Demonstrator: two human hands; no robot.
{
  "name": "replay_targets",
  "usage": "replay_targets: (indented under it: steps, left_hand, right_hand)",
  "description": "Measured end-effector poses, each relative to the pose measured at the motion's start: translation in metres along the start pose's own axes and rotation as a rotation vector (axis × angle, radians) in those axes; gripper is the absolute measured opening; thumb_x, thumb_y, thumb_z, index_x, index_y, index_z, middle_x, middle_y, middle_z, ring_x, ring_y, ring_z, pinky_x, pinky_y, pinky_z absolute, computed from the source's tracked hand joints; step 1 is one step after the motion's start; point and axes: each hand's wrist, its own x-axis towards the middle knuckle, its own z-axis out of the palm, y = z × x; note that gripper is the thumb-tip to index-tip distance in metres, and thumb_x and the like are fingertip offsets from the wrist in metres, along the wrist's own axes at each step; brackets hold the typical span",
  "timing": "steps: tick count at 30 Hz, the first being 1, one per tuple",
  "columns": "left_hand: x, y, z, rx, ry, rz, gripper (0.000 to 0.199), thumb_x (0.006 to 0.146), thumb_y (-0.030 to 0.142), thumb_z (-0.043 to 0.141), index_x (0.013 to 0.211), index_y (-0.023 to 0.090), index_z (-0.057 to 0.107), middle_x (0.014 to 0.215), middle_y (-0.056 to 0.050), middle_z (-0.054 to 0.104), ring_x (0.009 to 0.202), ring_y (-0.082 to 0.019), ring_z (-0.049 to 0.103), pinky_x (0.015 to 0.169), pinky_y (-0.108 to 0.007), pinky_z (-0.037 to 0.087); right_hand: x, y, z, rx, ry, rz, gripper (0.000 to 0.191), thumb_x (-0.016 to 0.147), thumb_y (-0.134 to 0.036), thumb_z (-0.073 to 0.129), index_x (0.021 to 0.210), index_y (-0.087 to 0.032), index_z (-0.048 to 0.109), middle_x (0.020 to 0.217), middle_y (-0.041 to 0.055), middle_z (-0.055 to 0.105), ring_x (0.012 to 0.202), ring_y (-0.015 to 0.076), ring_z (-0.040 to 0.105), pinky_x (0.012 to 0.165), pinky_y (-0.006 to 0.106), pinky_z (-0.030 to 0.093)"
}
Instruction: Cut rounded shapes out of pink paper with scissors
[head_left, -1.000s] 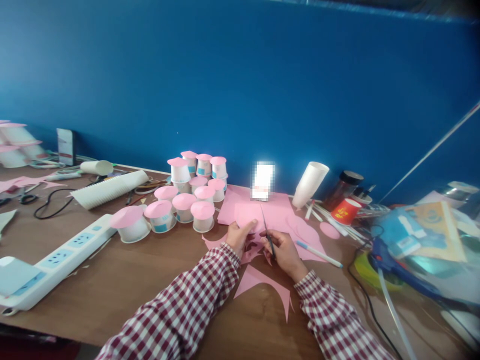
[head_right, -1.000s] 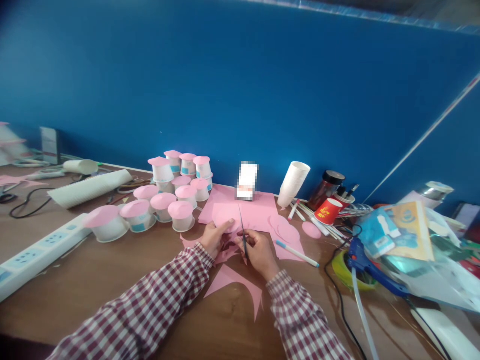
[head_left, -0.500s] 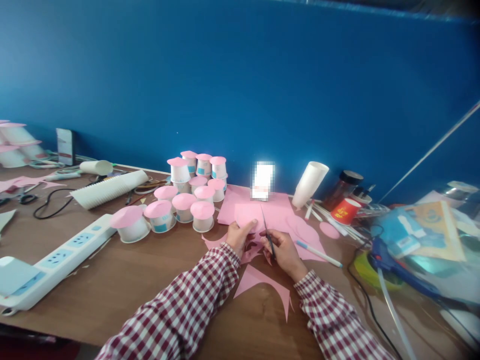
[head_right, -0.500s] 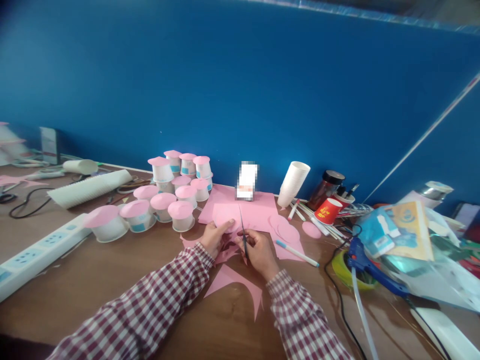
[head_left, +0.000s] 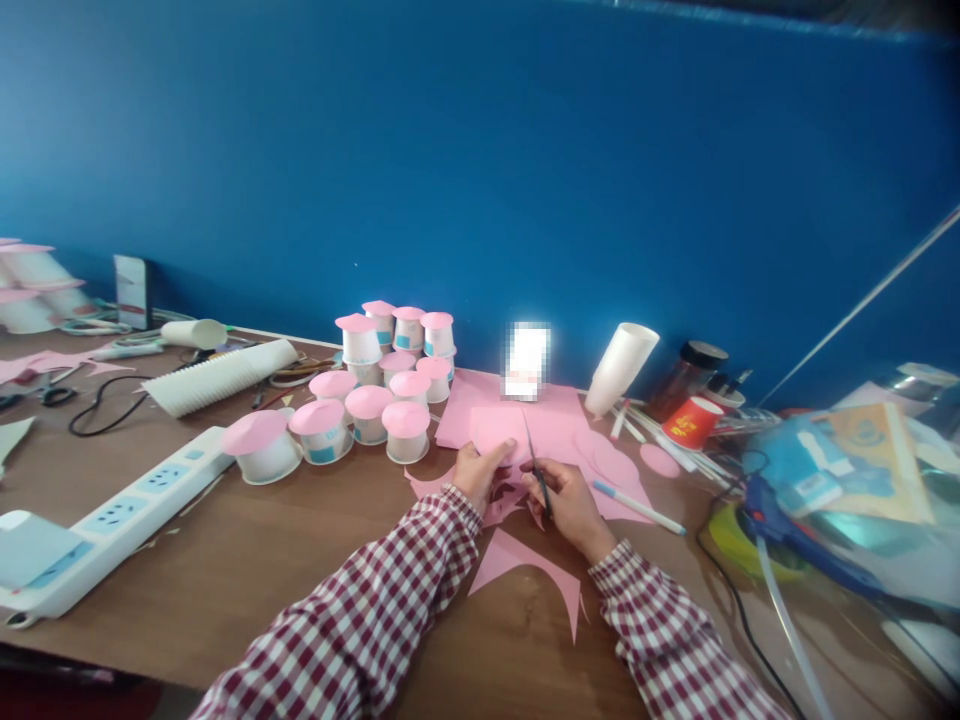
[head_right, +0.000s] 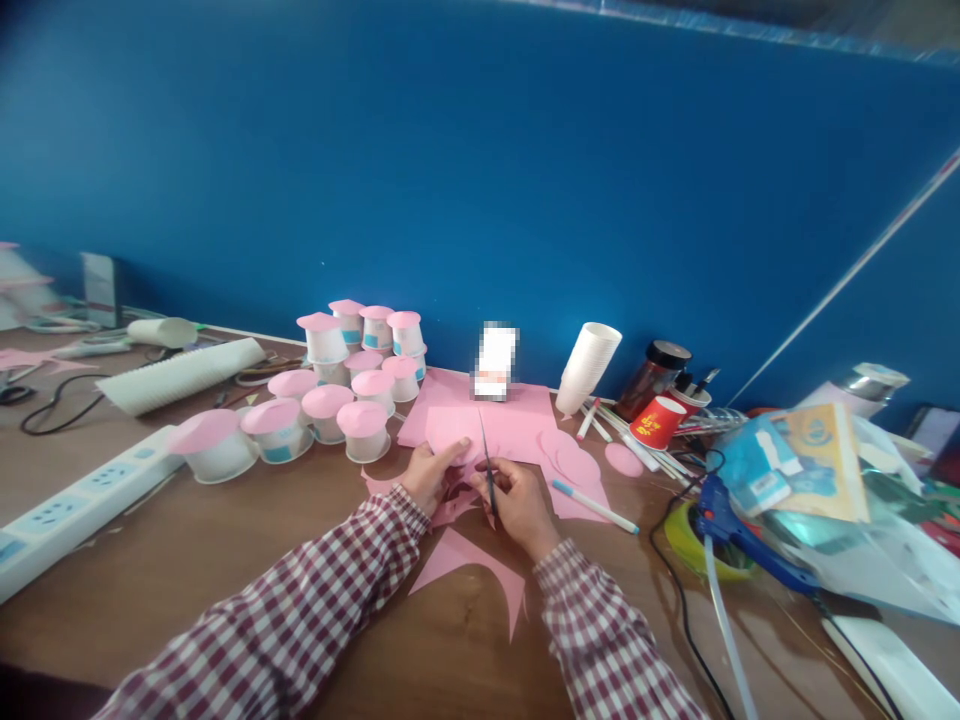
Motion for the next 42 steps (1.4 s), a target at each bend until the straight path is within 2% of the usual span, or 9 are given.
replay_targets:
  steps: [4,10,16,21,27,42]
  left_hand:
    - [0.0002,-0.0008,-0.0003,-0.004,-0.024,0.037,0.042,0.057,0.037,0.084,0.081,0.013,0.058,0.062,-0.002,0.057,0.053,-0.011,0.055,0.047,-0.024,0.050]
    - [0.0005,-0.0011,-0.0005,-0.004,-0.010,-0.019,0.045,0.056,0.038,0.084,0.084,0.015,0.056,0.061,-0.001,0.056,0.051,-0.012,0.056,0.045,-0.025,0.050]
    - [-0.0006,0.0001,-0.0004,0.005,0.005,-0.019,0.043,0.056,0.038,0.084,0.077,0.015,0.054,0.059,-0.001,0.055,0.049,-0.012,0.055,0.045,-0.025,0.049]
    - [-0.0002,-0.0002,-0.0004,0.004,-0.009,0.006,0.043,0.057,0.038,0.083,0.081,0.015,0.056,0.059,-0.001,0.056,0.050,-0.012,0.055,0.046,-0.026,0.050]
    - [0.0003,0.0007,0.0007,0.014,-0.010,0.056,0.040,0.055,0.036,0.083,0.073,0.013,0.057,0.057,0.000,0.054,0.049,-0.010,0.053,0.044,-0.023,0.047]
    - [0.0003,0.0018,0.0007,0.010,0.013,0.028,0.041,0.057,0.034,0.083,0.081,0.013,0.059,0.059,-0.001,0.056,0.050,-0.011,0.054,0.043,-0.022,0.046]
  right_hand:
    - [-0.0002,-0.0015,0.0002,0.016,-0.011,-0.006,0.031,0.082,-0.044,0.063,0.096,-0.017,0.060,0.047,-0.0060,0.052,0.033,0.0106,0.047,0.032,0.021,0.038]
    - [-0.0005,-0.0017,0.0005,0.035,-0.017,0.003,0.030,0.082,-0.043,0.063,0.096,-0.017,0.060,0.048,-0.0065,0.051,0.034,0.0098,0.046,0.032,0.020,0.037]
    - [0.0000,-0.0005,0.0002,0.041,-0.017,0.000,0.030,0.082,-0.042,0.063,0.096,-0.016,0.060,0.048,-0.0064,0.051,0.033,0.0098,0.046,0.032,0.020,0.037]
    - [-0.0004,-0.0009,-0.0002,0.031,-0.013,0.011,0.030,0.082,-0.043,0.063,0.096,-0.016,0.060,0.048,-0.0066,0.051,0.034,0.0101,0.047,0.033,0.020,0.038]
    - [0.0000,-0.0014,0.0001,0.018,-0.001,0.006,0.031,0.081,-0.044,0.064,0.095,-0.016,0.060,0.047,-0.0066,0.051,0.034,0.0104,0.047,0.033,0.021,0.038]
    - [0.0001,-0.0025,-0.0004,0.012,-0.007,0.008,0.031,0.082,-0.043,0.064,0.094,-0.015,0.061,0.047,-0.0060,0.051,0.034,0.0103,0.047,0.033,0.021,0.039]
